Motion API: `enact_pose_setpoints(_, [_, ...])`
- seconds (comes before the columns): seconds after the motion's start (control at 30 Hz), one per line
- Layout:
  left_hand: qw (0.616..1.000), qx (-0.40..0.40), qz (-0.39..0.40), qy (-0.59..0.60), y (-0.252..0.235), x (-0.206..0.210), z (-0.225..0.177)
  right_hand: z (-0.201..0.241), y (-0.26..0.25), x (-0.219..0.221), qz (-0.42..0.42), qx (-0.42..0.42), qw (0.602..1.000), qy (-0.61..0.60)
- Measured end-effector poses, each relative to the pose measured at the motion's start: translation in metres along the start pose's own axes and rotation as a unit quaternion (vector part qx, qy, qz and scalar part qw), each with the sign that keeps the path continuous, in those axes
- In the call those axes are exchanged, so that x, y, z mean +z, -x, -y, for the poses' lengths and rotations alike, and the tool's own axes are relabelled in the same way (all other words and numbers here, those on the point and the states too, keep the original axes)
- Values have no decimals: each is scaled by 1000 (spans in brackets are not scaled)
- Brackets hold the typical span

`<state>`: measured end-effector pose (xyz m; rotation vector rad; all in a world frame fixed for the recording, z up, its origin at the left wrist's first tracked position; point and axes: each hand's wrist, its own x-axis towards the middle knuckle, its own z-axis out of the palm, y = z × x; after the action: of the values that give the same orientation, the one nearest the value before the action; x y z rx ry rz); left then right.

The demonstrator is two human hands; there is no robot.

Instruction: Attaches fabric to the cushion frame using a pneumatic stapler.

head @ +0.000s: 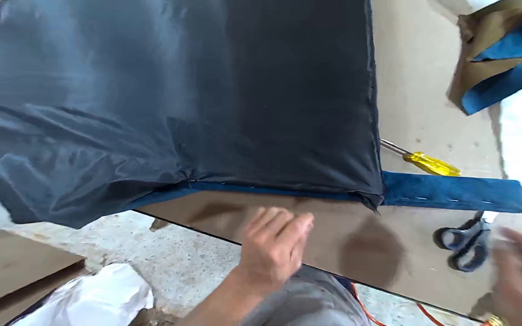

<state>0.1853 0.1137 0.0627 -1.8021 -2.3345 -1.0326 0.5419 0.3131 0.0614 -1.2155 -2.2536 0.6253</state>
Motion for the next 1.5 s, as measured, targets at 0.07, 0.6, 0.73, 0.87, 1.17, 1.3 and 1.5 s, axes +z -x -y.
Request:
enact_pose_setpoints(0.07, [999,15,-25,-19,-23,1,1,59,-9,39,-36,-30,999,18])
enact_pose_setpoints(0.6, [983,158,81,-46,-86,56,-20,113,-1,146,-11,-64,991,114])
enact_pose_setpoints(0.73, [979,174,66,-78,-86,55,-26,143,-24,146,132,28,976,171])
enact_pose_setpoints(0.87, [980,161,69,-98,-84,53,-28,154,-27,142,184,56,974,121])
enact_pose_setpoints(1.17, [981,154,55,-103,-77,56,-23,127,-28,116,118,-40,990,67])
enact_pose_setpoints(1.3, [987,135,33,-86,-71,66,-28,92,-56,104,-12,-213,977,25])
enact_pose_setpoints(1.5, [992,109,-16,-59,-66,71,-34,72,-97,122,19,-365,931,22])
